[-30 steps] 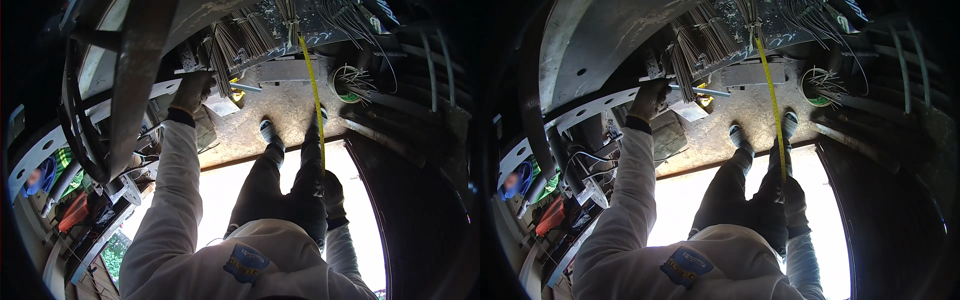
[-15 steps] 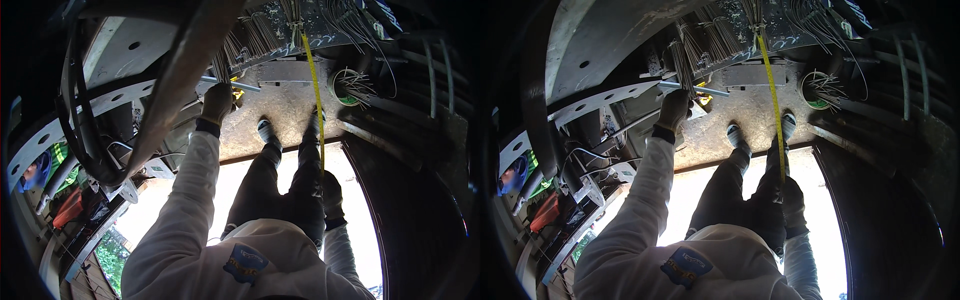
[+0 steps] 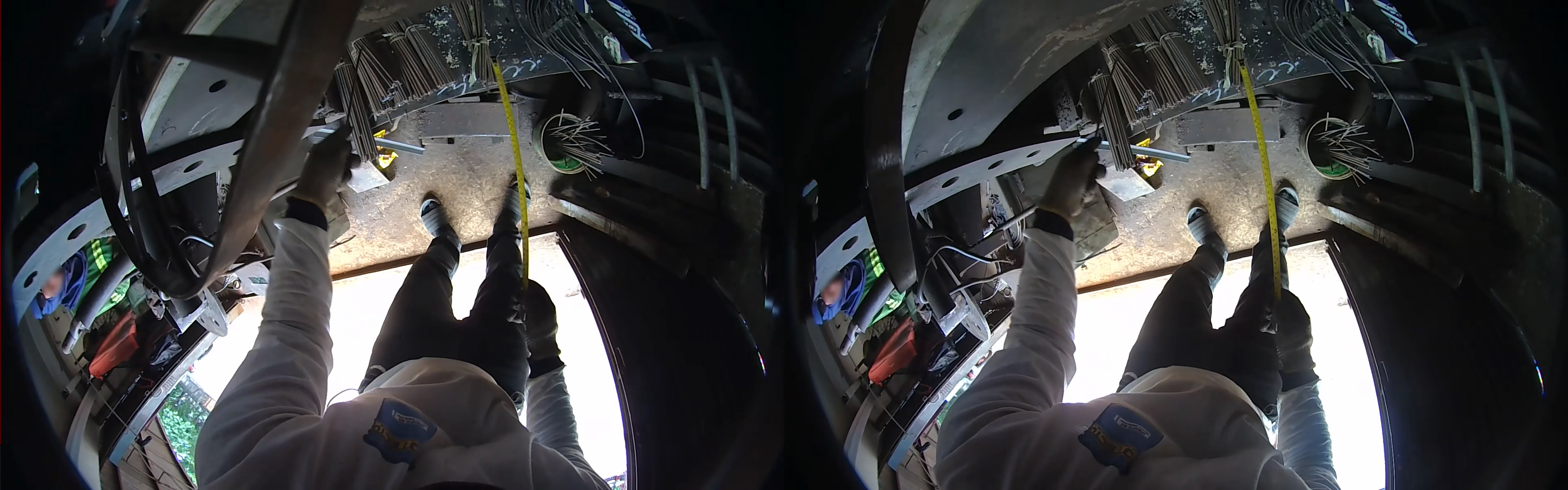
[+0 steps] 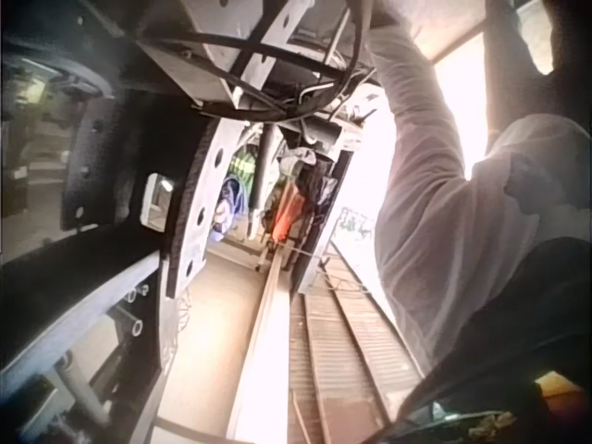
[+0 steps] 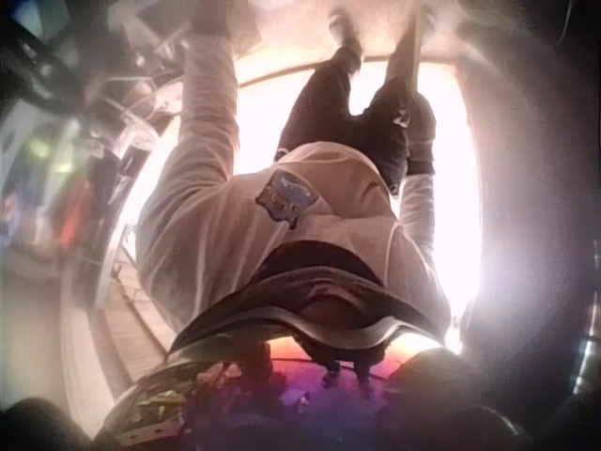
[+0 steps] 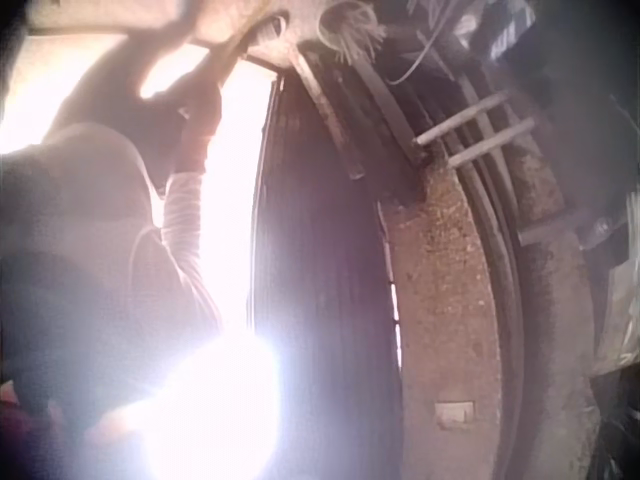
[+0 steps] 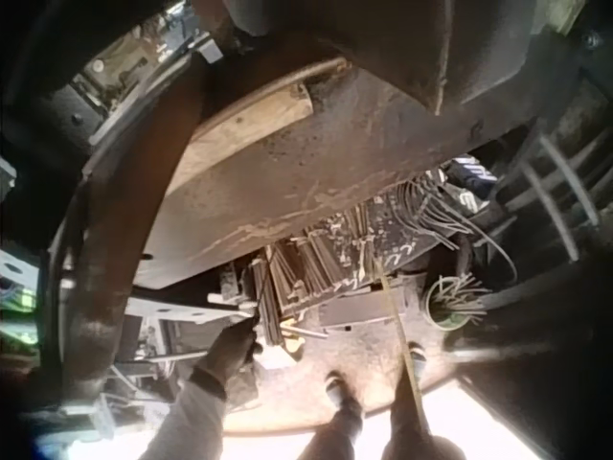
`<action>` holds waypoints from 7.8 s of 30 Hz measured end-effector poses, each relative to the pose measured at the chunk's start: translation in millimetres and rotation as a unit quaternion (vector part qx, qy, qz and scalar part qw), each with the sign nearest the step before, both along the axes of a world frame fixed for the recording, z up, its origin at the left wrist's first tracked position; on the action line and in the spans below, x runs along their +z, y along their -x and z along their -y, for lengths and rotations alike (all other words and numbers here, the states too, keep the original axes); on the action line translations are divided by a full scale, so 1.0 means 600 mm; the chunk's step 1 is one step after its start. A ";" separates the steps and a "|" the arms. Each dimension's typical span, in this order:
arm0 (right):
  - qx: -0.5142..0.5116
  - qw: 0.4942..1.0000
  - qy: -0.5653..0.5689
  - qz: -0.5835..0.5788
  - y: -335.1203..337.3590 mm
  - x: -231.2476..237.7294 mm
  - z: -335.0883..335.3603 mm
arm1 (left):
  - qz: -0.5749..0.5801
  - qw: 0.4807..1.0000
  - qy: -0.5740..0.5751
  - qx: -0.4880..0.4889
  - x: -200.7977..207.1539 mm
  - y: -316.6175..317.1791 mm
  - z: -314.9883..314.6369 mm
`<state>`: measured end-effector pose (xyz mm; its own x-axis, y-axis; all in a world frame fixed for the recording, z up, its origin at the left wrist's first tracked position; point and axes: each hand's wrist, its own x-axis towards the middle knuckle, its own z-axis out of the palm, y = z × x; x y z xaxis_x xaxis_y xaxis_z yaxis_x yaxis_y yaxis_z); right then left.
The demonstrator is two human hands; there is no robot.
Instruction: The person uses a tape measure to check the length of a bundle of metal rods, then picks up a single metal rod and places it into a press machine.
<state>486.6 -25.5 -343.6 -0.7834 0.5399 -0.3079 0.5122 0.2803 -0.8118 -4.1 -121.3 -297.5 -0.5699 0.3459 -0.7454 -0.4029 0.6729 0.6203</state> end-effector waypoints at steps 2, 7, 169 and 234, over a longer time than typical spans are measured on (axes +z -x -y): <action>-0.125 0.968 0.211 0.054 0.013 0.017 -0.002 | -0.050 0.999 0.010 -0.004 -0.023 -0.036 -0.010; -0.254 0.892 0.374 0.024 0.000 -0.003 0.006 | -0.056 0.996 0.068 -0.018 -0.060 -0.055 -0.029; -0.166 0.958 0.206 0.113 -0.005 -0.028 0.078 | -0.622 0.728 0.168 -0.236 -0.297 0.036 -0.023; -0.385 0.849 0.356 0.071 -0.104 -0.078 0.072 | -0.443 0.826 0.123 -0.326 -0.372 -0.036 -0.429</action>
